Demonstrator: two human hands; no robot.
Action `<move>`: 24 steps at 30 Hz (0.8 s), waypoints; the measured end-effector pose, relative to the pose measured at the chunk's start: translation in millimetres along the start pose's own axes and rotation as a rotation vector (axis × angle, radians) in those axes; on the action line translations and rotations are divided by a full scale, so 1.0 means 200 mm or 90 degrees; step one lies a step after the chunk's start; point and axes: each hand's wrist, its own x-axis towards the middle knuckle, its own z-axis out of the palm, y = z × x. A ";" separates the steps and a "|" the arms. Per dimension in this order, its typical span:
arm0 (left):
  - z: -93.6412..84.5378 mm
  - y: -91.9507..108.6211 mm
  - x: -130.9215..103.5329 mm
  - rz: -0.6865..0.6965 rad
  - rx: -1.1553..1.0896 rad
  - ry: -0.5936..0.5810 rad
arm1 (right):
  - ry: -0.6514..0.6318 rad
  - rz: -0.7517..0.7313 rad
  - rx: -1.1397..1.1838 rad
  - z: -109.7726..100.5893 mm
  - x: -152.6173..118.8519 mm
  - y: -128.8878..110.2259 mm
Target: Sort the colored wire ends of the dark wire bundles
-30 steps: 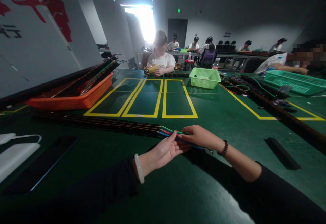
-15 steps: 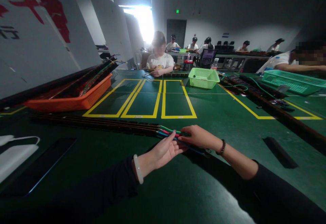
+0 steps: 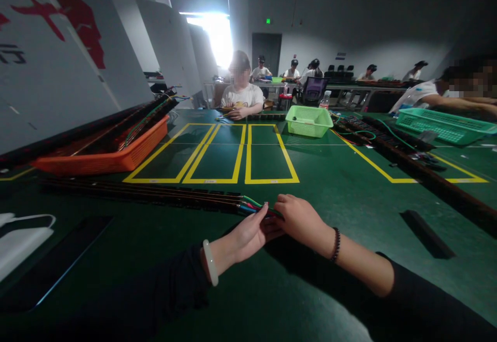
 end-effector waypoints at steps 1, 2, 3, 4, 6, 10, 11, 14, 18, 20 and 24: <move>0.00 0.00 0.00 -0.003 -0.007 0.009 | -0.006 -0.011 -0.013 0.00 0.00 -0.01; 0.00 0.00 0.00 -0.005 -0.013 0.022 | -0.013 -0.030 -0.031 0.01 -0.01 -0.02; 0.00 0.00 0.00 -0.006 -0.018 0.033 | -0.016 -0.053 -0.054 0.01 -0.01 -0.03; 0.01 0.00 0.00 -0.006 -0.022 0.044 | -0.015 -0.078 -0.081 0.02 -0.02 -0.05; 0.03 0.00 -0.02 -0.004 -0.029 0.065 | 0.005 -0.123 -0.135 0.03 -0.04 -0.09; 0.05 0.01 -0.03 -0.006 -0.032 0.082 | 0.051 -0.154 -0.199 0.06 -0.06 -0.15; 0.05 0.00 -0.03 -0.004 -0.032 0.081 | 0.054 -0.154 -0.200 0.06 -0.06 -0.15; 0.01 -0.01 0.01 0.008 -0.037 0.081 | 0.045 -0.146 -0.182 0.05 -0.06 -0.15; -0.03 -0.03 0.04 0.027 -0.016 0.088 | 0.051 -0.140 -0.150 0.06 -0.08 -0.14; -0.03 -0.03 0.03 0.033 0.007 0.093 | 0.065 -0.122 -0.152 0.07 -0.09 -0.16; 0.01 -0.02 0.01 0.034 0.024 0.111 | 0.079 -0.070 -0.173 0.11 -0.12 -0.22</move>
